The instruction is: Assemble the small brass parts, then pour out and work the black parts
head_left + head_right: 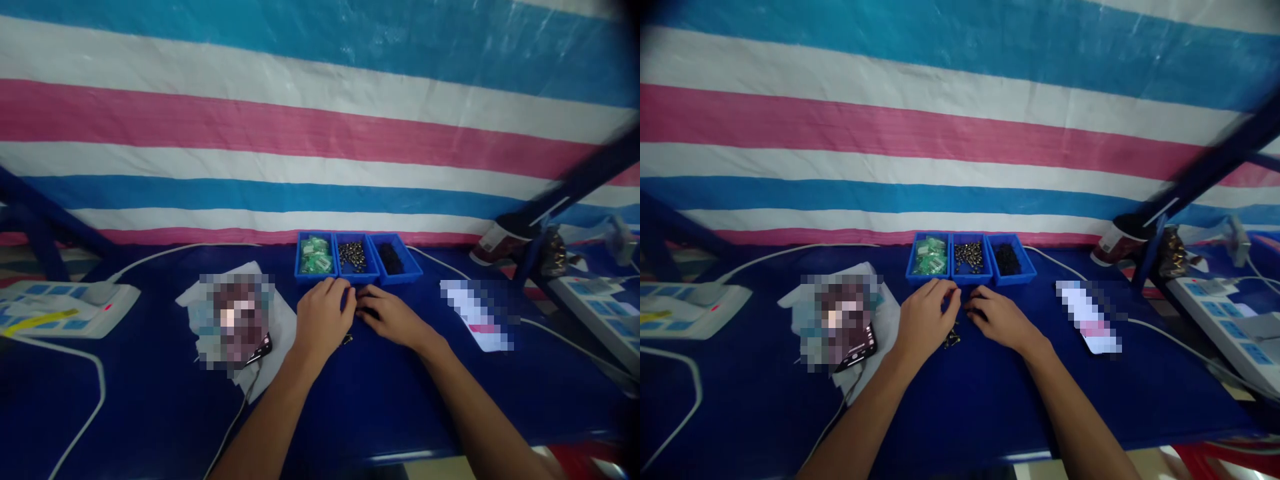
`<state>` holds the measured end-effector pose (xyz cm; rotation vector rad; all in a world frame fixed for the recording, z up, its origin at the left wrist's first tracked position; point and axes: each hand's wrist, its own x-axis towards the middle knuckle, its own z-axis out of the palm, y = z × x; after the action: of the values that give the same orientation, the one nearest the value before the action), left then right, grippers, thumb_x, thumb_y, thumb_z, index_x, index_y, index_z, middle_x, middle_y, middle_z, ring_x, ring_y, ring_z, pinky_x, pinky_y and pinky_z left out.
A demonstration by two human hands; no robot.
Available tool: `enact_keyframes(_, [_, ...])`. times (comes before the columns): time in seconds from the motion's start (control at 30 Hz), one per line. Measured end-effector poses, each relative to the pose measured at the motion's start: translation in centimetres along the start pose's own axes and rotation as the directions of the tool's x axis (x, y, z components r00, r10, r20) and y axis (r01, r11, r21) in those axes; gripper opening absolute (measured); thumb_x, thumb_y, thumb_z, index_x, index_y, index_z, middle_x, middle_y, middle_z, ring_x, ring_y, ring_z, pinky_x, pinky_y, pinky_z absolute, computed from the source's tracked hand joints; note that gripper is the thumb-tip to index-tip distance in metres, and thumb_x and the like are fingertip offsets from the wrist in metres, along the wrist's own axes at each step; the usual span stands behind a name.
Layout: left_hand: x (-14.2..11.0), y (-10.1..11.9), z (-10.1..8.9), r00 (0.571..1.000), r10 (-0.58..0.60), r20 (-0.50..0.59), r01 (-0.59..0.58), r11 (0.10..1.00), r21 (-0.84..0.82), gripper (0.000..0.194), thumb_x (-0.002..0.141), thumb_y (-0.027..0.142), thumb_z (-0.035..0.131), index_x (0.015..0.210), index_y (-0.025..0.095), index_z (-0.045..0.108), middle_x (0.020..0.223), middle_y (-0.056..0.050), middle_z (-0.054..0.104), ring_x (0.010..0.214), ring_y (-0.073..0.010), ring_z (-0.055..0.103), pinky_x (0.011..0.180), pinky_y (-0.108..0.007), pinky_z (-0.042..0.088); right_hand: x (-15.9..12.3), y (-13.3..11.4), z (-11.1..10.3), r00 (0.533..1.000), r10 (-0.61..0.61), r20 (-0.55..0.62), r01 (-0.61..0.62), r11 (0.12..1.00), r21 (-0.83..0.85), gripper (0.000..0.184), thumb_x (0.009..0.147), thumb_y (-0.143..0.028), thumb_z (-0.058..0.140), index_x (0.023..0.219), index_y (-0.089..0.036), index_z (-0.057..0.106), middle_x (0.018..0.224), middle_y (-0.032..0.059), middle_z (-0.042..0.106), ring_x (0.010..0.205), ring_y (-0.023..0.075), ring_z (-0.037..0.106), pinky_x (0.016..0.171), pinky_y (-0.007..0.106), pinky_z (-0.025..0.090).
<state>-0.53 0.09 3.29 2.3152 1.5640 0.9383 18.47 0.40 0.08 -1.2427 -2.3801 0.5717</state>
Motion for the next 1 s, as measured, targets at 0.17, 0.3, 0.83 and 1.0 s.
enact_keyframes(0.17, [-0.4,0.1,0.8,0.998,0.053,0.015,-0.054,0.997,0.057,0.019,0.096,0.03,0.047,0.094,0.02,0.063,0.088,-0.004,0.066,0.083,-0.018,0.062,0.069,-0.03,0.046,0.0,0.5,0.1,1.0,0.001,-0.021,0.0,0.999,0.053,0.018,0.093,-0.015,0.049,0.096,-0.02,0.066,0.096,0.0063,0.062,0.087,0.019,0.062,0.081,0.034,0.052])
enact_keyframes(0.3, [-0.6,0.2,1.2,0.996,0.084,0.015,-0.085,0.993,0.087,0.019,0.096,0.03,0.047,0.093,0.02,0.063,0.089,-0.003,0.066,0.082,-0.0185,0.062,0.069,-0.031,0.046,0.2,0.2,-0.3,0.993,0.002,-0.12,0.012,0.993,0.114,0.025,0.096,-0.016,0.043,0.107,-0.021,0.065,0.103,0.0082,0.062,0.093,0.0201,0.062,0.085,0.036,0.05])
enact_keyframes(0.83, [1.4,1.3,0.6,0.921,0.388,-0.042,-0.381,0.917,0.121,0.025,0.099,0.032,0.046,0.117,0.019,0.059,0.109,-0.006,0.065,0.098,-0.0192,0.062,0.081,-0.031,0.05,0.4,-1.9,-0.8,0.845,0.534,-0.039,-0.007,0.083,0.997,0.014,0.077,-0.03,0.077,0.084,-0.022,0.068,0.072,-0.0014,0.065,0.061,0.0102,0.058,0.057,0.022,0.042])
enact_keyframes(1.0, [1.3,0.4,1.1,0.903,0.419,-0.093,-0.414,0.908,0.07,0.023,0.1,0.029,0.044,0.106,0.018,0.062,0.103,-0.005,0.068,0.095,-0.0167,0.063,0.082,-0.03,0.051,0.3,-1.8,-0.6,0.864,0.503,-0.007,-0.039,0.079,0.996,0.016,0.079,-0.035,0.076,0.083,-0.021,0.067,0.071,-0.0016,0.062,0.063,0.0102,0.055,0.057,0.022,0.04])
